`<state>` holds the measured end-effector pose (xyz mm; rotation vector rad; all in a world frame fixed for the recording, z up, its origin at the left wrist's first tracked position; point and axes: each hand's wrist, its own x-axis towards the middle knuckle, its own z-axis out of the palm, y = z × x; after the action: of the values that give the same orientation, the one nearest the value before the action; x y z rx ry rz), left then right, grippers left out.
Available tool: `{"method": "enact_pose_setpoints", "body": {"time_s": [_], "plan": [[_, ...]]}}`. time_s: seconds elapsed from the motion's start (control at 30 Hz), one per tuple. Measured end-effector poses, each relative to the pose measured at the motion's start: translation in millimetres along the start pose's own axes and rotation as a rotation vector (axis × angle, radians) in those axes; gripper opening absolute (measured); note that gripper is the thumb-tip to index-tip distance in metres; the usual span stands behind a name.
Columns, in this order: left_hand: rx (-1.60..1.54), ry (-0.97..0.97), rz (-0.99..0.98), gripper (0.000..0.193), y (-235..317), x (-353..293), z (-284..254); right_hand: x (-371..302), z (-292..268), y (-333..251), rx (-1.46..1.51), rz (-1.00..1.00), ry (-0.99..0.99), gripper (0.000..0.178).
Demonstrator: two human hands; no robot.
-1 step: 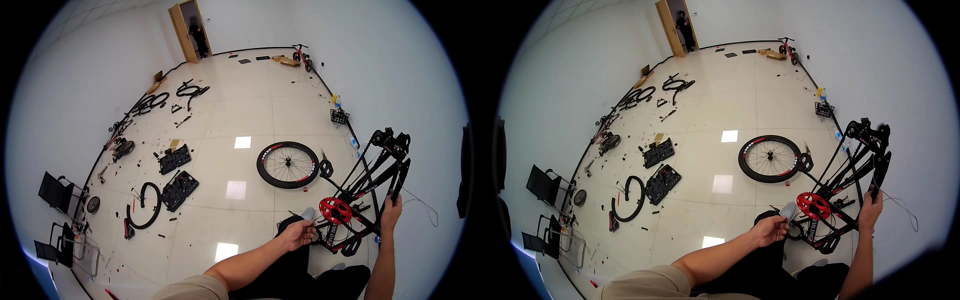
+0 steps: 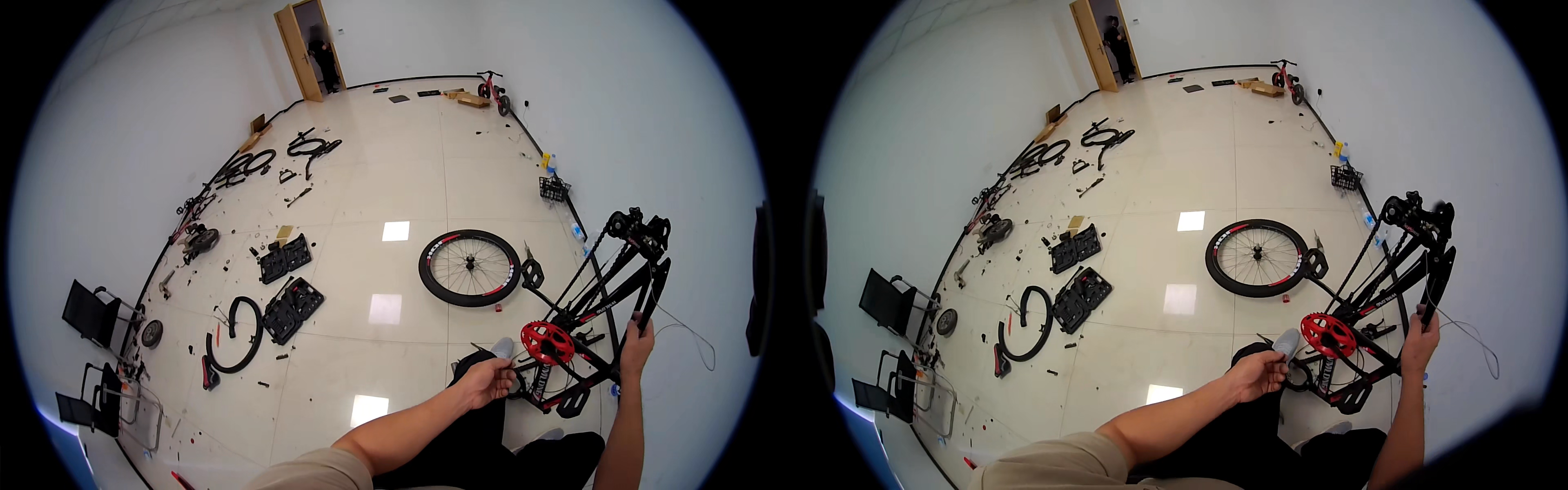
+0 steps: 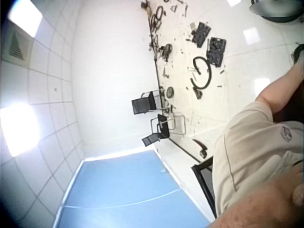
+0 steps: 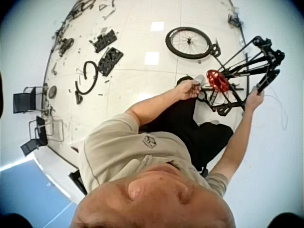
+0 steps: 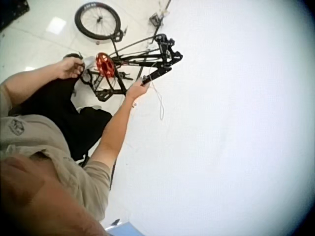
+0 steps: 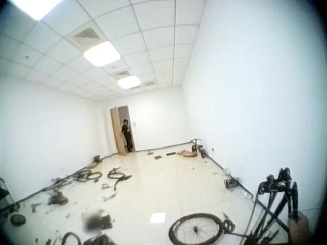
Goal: The person sits on a chair and works on a bicycle frame, routing a cable through the frame and adjusting the chain and crankset. The person handles the frame, chain, and cable while other people move around in the background.
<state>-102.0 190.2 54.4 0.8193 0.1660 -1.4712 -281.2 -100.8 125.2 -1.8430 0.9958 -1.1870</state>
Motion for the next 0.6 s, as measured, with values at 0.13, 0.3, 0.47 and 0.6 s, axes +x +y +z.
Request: {"method": "enact_pose_setpoints", "body": {"time_s": [0.13,0.3,0.47,0.6], "plan": [[-0.008,0.008,-0.006,0.017,3.4,0.2,1.6,15.4,-6.5,24.7,-0.078,0.190,-0.106,0.021],[-0.001,0.013,-0.012,0.015,3.4,-0.3,3.4,11.7,-7.5,16.3,-0.028,0.218,-0.120,0.023],[-0.015,-0.004,-0.010,0.016,5.8,4.4,0.8,4.7,0.2,18.0,0.017,0.114,-0.036,0.023],[-0.012,0.007,-0.006,0.016,7.0,3.9,3.8,1.1,-14.0,-30.6,0.073,0.243,-0.253,0.018]]}}
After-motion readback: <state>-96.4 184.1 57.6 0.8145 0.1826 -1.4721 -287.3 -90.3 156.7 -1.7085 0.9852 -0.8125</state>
